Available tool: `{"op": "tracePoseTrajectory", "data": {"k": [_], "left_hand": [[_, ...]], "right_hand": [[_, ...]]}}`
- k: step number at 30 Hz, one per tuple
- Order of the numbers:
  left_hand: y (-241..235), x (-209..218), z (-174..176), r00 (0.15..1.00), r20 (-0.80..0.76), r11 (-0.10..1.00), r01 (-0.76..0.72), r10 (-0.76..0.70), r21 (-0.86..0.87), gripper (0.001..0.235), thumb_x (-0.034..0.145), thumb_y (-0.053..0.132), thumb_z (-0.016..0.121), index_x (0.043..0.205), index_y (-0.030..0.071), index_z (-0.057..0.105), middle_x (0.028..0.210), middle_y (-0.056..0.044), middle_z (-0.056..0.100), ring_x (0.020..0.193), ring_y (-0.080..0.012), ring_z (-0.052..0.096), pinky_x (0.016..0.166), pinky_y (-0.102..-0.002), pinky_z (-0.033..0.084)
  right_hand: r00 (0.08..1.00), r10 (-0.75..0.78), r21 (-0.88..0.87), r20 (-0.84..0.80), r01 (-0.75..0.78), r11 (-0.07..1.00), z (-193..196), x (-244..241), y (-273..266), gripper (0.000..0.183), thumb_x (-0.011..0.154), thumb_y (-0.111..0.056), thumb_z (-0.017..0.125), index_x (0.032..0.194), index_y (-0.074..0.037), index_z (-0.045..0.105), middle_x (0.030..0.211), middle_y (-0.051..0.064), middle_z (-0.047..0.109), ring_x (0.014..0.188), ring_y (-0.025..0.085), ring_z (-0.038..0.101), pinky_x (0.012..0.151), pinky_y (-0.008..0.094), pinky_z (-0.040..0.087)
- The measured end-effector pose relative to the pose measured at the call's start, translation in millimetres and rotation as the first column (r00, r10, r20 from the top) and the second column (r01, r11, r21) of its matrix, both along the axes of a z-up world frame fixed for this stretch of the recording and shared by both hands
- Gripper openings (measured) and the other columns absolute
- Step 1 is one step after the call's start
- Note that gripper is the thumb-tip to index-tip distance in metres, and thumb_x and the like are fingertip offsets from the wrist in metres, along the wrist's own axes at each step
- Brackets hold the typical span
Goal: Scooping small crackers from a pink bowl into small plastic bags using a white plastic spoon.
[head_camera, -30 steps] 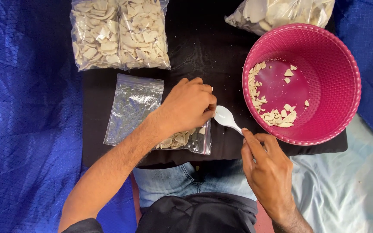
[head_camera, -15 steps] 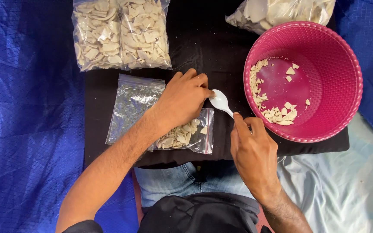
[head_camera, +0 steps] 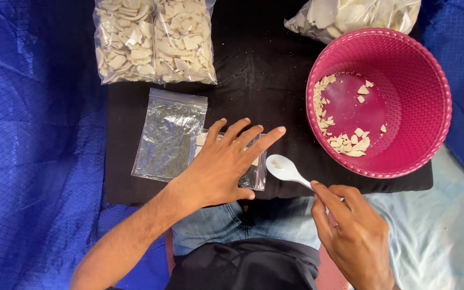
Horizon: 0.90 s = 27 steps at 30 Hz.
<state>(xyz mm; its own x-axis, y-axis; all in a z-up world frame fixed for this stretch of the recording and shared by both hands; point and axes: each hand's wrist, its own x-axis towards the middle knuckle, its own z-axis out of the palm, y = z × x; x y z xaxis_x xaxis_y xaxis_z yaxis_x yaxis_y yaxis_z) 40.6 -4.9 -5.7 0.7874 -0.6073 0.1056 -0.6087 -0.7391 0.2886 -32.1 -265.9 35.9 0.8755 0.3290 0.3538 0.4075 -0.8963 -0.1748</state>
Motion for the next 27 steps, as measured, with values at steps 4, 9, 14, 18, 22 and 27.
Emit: {"op": "tracePoseTrajectory", "data": {"k": [4, 9, 14, 18, 22, 27], "left_hand": [[2.4, -0.3, 6.4, 0.995, -0.095, 0.972, -0.025, 0.003, -0.232, 0.133, 0.063, 0.036, 0.100, 0.164, 0.021, 0.014, 0.145, -0.007, 0.054, 0.137, -0.0316, 0.047, 0.114, -0.063, 0.030], [8.7, -4.6, 7.0, 0.989, -0.137, 0.902, -0.100, 0.046, -0.421, 0.127, 0.067, 0.031, 0.095, 0.163, 0.020, 0.013, 0.143, -0.006, 0.060, 0.132, -0.0283, 0.054, 0.117, -0.056, 0.029], [7.9, -4.7, 7.0, 0.987, -0.149, 0.919, -0.113, 0.060, -0.378, 0.132, 0.066, 0.035, 0.099, 0.164, 0.021, 0.012, 0.143, -0.007, 0.057, 0.135, -0.0290, 0.050, 0.118, -0.066, 0.025], [2.7, -4.7, 14.4, 0.987, -0.147, 0.967, -0.092, 0.058, -0.237, 0.128, 0.066, 0.037, 0.096, 0.164, 0.023, 0.014, 0.147, -0.004, 0.053, 0.142, -0.0302, 0.044, 0.115, -0.072, 0.021], [-1.3, -3.1, 24.3, 0.988, -0.147, 0.988, -0.076, 0.056, -0.135, 0.127, 0.065, 0.044, 0.098, 0.163, 0.023, 0.021, 0.157, -0.007, 0.043, 0.147, -0.0319, 0.036, 0.114, -0.074, 0.017], [-7.1, -4.2, 23.6, 0.991, -0.083, 0.994, -0.110, 0.110, -0.001, 0.131, 0.062, 0.054, 0.098, 0.164, 0.026, 0.021, 0.163, -0.014, 0.034, 0.149, -0.0387, 0.031, 0.118, -0.067, 0.015]], "right_hand": [[0.998, 0.066, -0.046, 0.010, -0.065, 0.997, 5.9, 3.9, 15.9, 0.028, 0.096, -0.006, 0.074, 0.123, -0.014, 0.073, 0.100, 0.003, 0.065, 0.078, 0.015, 0.063, 0.068, 0.029, 0.050], [0.984, 0.161, -0.022, 0.079, -0.160, 0.987, 12.3, 7.1, 28.3, 0.033, 0.099, 0.005, 0.066, 0.130, -0.006, 0.068, 0.110, 0.008, 0.065, 0.073, 0.023, 0.052, 0.073, 0.033, 0.050], [0.995, 0.039, 0.028, 0.094, -0.041, 0.999, 21.2, 3.7, 3.3, 0.028, 0.100, 0.003, 0.075, 0.126, -0.007, 0.076, 0.108, 0.009, 0.069, 0.085, 0.022, 0.062, 0.083, 0.031, 0.053], [0.996, -0.064, 0.137, 0.054, 0.056, 0.989, 44.0, 16.8, -38.5, 0.016, 0.106, 0.004, 0.084, 0.122, 0.005, 0.082, 0.110, 0.018, 0.076, 0.095, 0.024, 0.068, 0.092, 0.034, 0.052], [0.995, -0.104, 0.164, -0.010, 0.104, 0.981, 31.5, 59.9, -88.1, 0.018, 0.115, 0.006, 0.082, 0.132, 0.009, 0.081, 0.113, 0.021, 0.073, 0.081, 0.024, 0.055, 0.089, 0.039, 0.047], [0.997, -0.054, -0.087, 0.062, 0.059, 0.994, -0.9, 130.0, -123.0, 0.013, 0.112, -0.011, 0.079, 0.123, -0.006, 0.084, 0.103, 0.010, 0.072, 0.097, 0.028, 0.067, 0.096, 0.040, 0.052]]}}
